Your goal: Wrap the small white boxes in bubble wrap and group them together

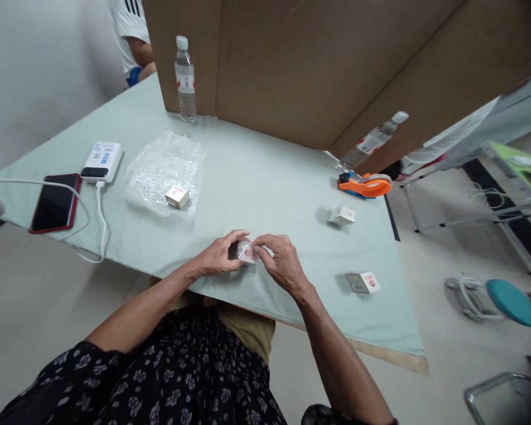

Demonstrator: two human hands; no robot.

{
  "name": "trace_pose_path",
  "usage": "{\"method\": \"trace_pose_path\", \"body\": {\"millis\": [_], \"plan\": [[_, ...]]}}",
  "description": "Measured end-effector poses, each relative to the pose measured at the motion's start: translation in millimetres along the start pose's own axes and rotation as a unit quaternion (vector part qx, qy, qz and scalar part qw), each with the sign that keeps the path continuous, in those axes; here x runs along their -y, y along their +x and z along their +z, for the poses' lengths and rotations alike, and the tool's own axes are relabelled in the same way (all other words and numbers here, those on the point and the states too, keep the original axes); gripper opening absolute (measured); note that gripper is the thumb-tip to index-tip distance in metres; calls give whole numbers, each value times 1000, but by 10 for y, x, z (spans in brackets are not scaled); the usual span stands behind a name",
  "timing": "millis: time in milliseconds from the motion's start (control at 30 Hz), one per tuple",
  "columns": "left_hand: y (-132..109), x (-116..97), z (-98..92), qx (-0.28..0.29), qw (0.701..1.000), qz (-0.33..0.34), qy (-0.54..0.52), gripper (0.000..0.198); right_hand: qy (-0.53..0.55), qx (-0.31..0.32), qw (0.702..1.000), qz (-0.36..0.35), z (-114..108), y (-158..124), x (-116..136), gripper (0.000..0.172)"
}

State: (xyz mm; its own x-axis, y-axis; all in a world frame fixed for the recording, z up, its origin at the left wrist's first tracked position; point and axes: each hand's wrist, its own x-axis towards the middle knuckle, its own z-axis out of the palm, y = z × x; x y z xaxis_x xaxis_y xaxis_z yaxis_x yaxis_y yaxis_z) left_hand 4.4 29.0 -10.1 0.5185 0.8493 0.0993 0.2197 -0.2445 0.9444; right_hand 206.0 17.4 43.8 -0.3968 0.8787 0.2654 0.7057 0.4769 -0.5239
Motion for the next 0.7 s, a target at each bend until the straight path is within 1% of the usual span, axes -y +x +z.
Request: {"method": "trace_pose_path", "body": {"millis": [100,233,500,700], "plan": [[2,-12,-10,-5,1000,-9,23,65,4,20,1000,-10,-12,-34,15,11],[5,-21,-15,-4,999,-15,41,57,10,32,999,-18,-2,-72,24,12],[-17,-56,-27,-5,997,-15,74,53,-49,52,997,-38,73,-97,56,11],[-16,-67,-15,-5,996,3,85,50,-51,35,998,-33,104,-118,65,10]]}}
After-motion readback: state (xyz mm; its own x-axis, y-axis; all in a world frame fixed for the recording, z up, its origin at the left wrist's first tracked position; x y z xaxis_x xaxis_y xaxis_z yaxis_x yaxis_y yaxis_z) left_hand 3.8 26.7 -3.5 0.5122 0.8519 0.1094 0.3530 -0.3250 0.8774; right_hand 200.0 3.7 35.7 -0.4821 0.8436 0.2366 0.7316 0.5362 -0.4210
